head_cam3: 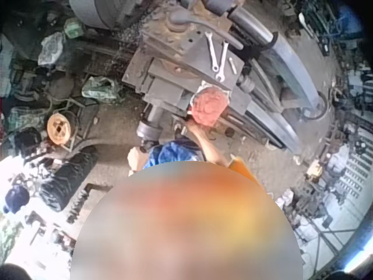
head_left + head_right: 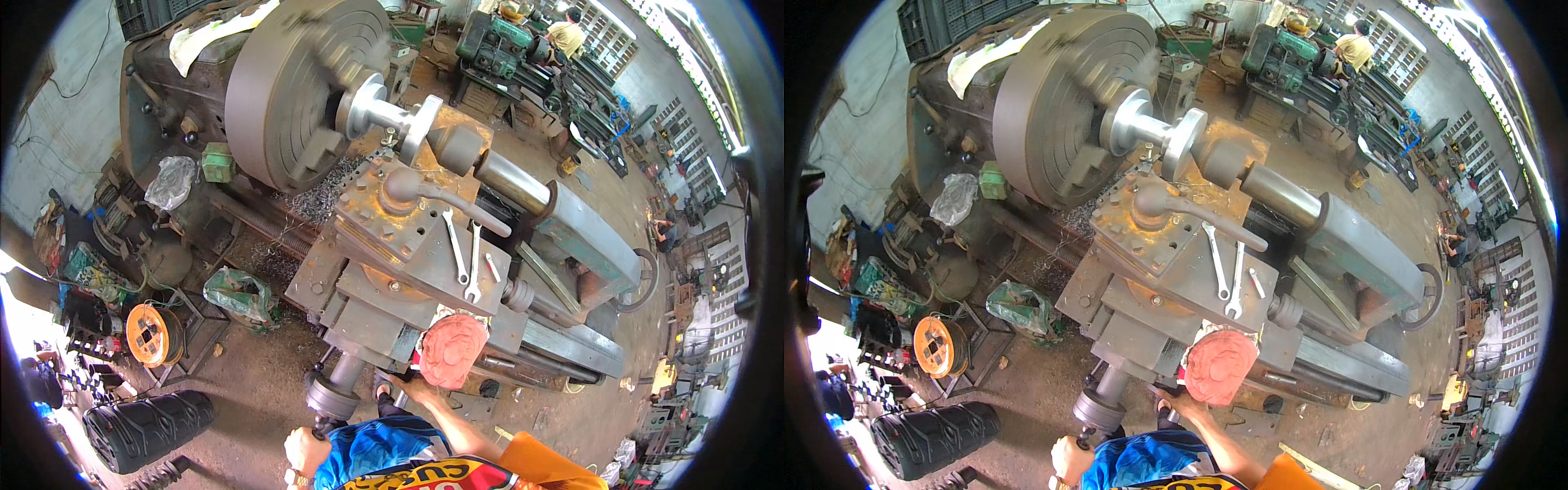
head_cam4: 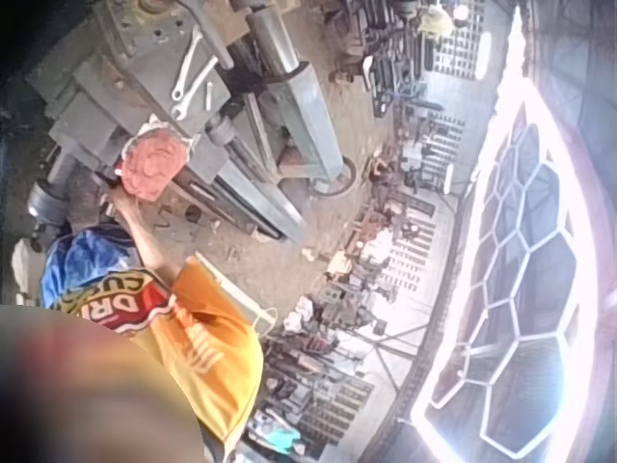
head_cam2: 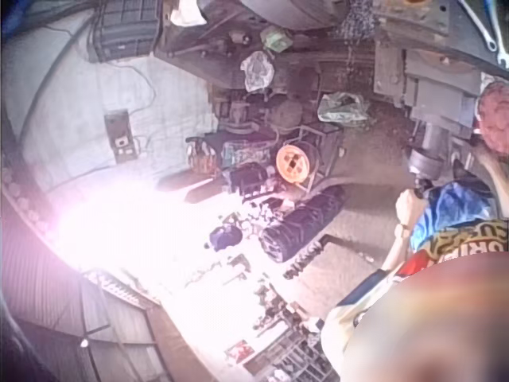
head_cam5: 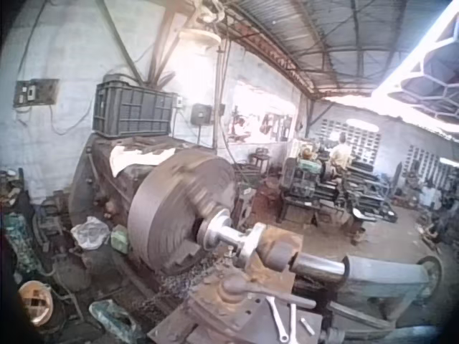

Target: The person operates a metal lathe in a workshop. They adjust the tool post and controls, then engage the cutting tool to machine a rotating metal workpiece, producing metal shavings.

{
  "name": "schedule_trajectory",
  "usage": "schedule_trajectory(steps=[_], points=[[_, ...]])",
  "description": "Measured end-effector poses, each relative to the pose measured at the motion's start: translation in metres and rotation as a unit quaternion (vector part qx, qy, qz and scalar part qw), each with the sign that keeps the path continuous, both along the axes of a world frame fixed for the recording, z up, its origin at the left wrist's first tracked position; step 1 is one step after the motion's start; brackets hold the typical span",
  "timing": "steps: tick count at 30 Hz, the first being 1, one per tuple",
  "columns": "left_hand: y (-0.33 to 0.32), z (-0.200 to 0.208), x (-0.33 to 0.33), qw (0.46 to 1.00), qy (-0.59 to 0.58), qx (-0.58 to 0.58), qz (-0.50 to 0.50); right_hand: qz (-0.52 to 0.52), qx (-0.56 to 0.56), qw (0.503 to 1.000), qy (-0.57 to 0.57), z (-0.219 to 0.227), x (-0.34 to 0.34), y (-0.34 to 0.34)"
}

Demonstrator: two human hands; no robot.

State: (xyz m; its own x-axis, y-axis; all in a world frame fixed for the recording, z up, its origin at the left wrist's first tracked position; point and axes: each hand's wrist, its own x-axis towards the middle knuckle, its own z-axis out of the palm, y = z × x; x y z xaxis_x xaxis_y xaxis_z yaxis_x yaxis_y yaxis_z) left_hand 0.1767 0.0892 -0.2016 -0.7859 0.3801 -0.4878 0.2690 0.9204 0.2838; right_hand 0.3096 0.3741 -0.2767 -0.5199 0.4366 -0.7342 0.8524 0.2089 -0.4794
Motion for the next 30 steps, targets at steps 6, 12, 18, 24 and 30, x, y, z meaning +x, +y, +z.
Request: schedule_trajectory(steps=[6, 12, 18, 24, 30], points=[[0.001, 0.001, 0.000, 1.000, 0.000, -0.003, 0.004, -0.039, 0.023, 0.999, 0.020, 0.002, 0.008, -0.002], [-0.001, -0.002, 0.001, 1.000, 0.006, 0.011, 0.011, -0.093, 0.152, 0.978, 0.111, -0.038, 0.033, -0.013], [-0.001, -0.004, 0.002, 0.998, 0.003, 0.053, 0.026, -0.110, 0.094, 0.980, 0.136, -0.104, 0.093, 0.003], [-0.001, -0.001, 0.002, 0.999, 0.003, 0.025, 0.022, -0.118, 0.062, 0.953, 0.272, -0.136, 0.108, 0.007], [-0.001, 0.001, -0.001, 0.999, -0.013, 0.037, 0.025, -0.084, 0.018, 0.980, 0.180, -0.099, 0.093, 0.008]])
